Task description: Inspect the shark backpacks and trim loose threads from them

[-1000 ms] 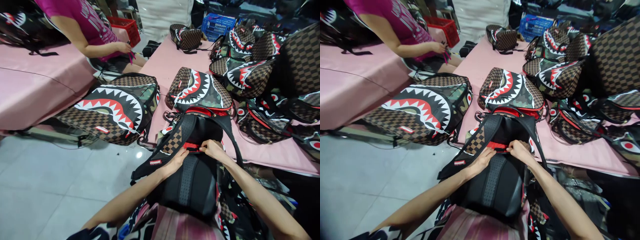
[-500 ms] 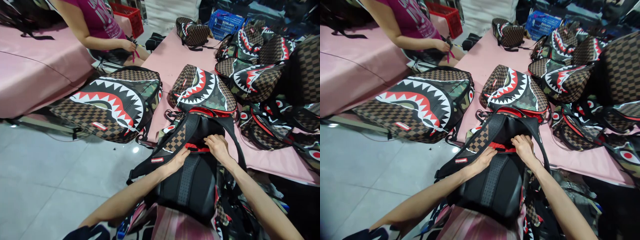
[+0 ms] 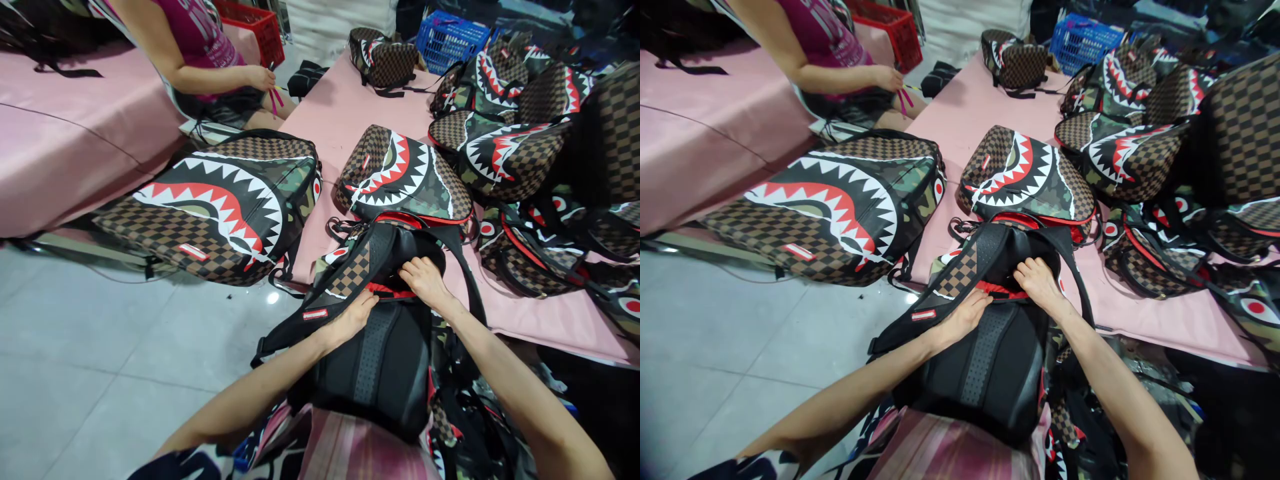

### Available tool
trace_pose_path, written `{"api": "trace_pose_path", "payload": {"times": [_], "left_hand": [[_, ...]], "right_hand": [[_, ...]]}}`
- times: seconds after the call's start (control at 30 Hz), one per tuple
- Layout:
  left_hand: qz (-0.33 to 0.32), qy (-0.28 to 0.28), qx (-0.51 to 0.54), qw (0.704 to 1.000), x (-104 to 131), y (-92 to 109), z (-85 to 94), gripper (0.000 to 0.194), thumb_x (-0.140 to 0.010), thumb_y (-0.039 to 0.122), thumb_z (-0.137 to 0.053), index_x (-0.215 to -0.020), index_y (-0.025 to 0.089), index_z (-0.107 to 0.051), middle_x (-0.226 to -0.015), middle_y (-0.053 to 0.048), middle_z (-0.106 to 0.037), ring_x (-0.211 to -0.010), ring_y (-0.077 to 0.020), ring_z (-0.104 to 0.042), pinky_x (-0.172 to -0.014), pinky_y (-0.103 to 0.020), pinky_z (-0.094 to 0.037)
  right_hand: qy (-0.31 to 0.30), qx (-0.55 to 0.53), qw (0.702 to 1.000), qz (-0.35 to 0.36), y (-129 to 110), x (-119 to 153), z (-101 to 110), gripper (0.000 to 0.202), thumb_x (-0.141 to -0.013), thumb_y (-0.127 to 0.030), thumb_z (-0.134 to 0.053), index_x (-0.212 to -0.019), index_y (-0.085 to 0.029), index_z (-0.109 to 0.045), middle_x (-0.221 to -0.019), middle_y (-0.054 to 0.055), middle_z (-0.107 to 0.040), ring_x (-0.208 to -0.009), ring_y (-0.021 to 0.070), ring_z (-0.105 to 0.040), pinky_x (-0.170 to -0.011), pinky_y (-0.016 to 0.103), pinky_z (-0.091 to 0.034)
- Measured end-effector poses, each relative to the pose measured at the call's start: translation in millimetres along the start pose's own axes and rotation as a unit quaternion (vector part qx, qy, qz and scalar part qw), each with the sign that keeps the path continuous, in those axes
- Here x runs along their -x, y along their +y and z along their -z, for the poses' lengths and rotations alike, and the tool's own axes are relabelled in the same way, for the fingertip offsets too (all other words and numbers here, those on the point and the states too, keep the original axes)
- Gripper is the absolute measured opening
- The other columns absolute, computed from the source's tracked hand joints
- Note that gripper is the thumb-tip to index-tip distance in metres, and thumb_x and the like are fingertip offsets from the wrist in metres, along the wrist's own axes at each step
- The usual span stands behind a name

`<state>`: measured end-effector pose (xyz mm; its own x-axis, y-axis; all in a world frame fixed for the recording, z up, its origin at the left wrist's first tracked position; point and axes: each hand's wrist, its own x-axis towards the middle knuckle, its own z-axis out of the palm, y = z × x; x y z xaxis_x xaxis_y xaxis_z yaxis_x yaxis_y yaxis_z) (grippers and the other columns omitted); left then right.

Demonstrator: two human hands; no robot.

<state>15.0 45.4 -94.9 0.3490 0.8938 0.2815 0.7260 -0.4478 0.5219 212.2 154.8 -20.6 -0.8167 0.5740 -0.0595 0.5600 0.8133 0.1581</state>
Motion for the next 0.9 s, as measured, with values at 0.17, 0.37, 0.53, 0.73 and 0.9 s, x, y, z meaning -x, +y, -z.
{"api": "trace_pose_path", "payload": {"times": [0.17,0.37,0.53,0.73,0.9], "left_hand": [[0.008,0.002,0.011,1.0,2,-1,-2.8,0.031,-0.089,0.012,-0.037,-0.113,0.019,-0.055,-0.103,-0.008,-0.06,-0.103,-0.02,-0.055,-0.097,-0.04,-0.043],[0.001,0.008,-0.002,1.0,1,0,-3.1,0.031,-0.089,0.012,-0.035,-0.11,0.018,-0.056,-0.102,-0.008,-0.059,-0.101,-0.0194,-0.055,-0.094,-0.039,-0.046],[-0.008,0.023,-0.017,1.0,-1,1,-1.8,0.029,-0.089,0.01,-0.035,-0.107,0.016,-0.057,-0.102,-0.008,-0.059,-0.101,-0.019,-0.055,-0.091,-0.038,-0.047],[-0.003,0.021,-0.009,1.0,-2,3,-0.4,0.03,-0.088,0.008,-0.036,-0.108,0.017,-0.057,-0.101,-0.008,-0.06,-0.098,-0.0188,-0.056,-0.09,-0.039,-0.049],[0.005,0.022,0.002,1.0,1,-1,-5.3,0.032,-0.086,0.008,-0.039,-0.11,0.018,-0.058,-0.104,-0.01,-0.06,-0.104,-0.0206,-0.055,-0.093,-0.041,-0.047]], "right_hand": [[0.026,-0.046,0.998,-0.045,5,10,-1,0.022,-0.093,-0.025,-0.042,-0.1,-0.019,-0.062,-0.09,0.004,-0.062,-0.083,0.0184,-0.046,-0.071,0.032,-0.028],[-0.002,0.001,1.0,0.004,3,4,1,0.022,-0.092,-0.014,-0.041,-0.101,-0.016,-0.061,-0.092,0.007,-0.061,-0.084,0.0204,-0.045,-0.072,0.033,-0.027],[-0.011,0.01,1.0,0.008,3,-1,3,0.022,-0.091,-0.014,-0.041,-0.092,-0.017,-0.063,-0.087,0.007,-0.061,-0.082,0.0206,-0.045,-0.071,0.033,-0.027],[-0.002,-0.006,1.0,-0.009,2,4,5,0.024,-0.091,-0.012,-0.041,-0.103,-0.016,-0.061,-0.093,0.008,-0.062,-0.085,0.0207,-0.045,-0.073,0.033,-0.028],[-0.008,0.001,1.0,0.014,3,-1,4,0.025,-0.09,-0.01,-0.039,-0.098,-0.017,-0.062,-0.092,0.008,-0.061,-0.084,0.021,-0.045,-0.071,0.034,-0.027]]}}
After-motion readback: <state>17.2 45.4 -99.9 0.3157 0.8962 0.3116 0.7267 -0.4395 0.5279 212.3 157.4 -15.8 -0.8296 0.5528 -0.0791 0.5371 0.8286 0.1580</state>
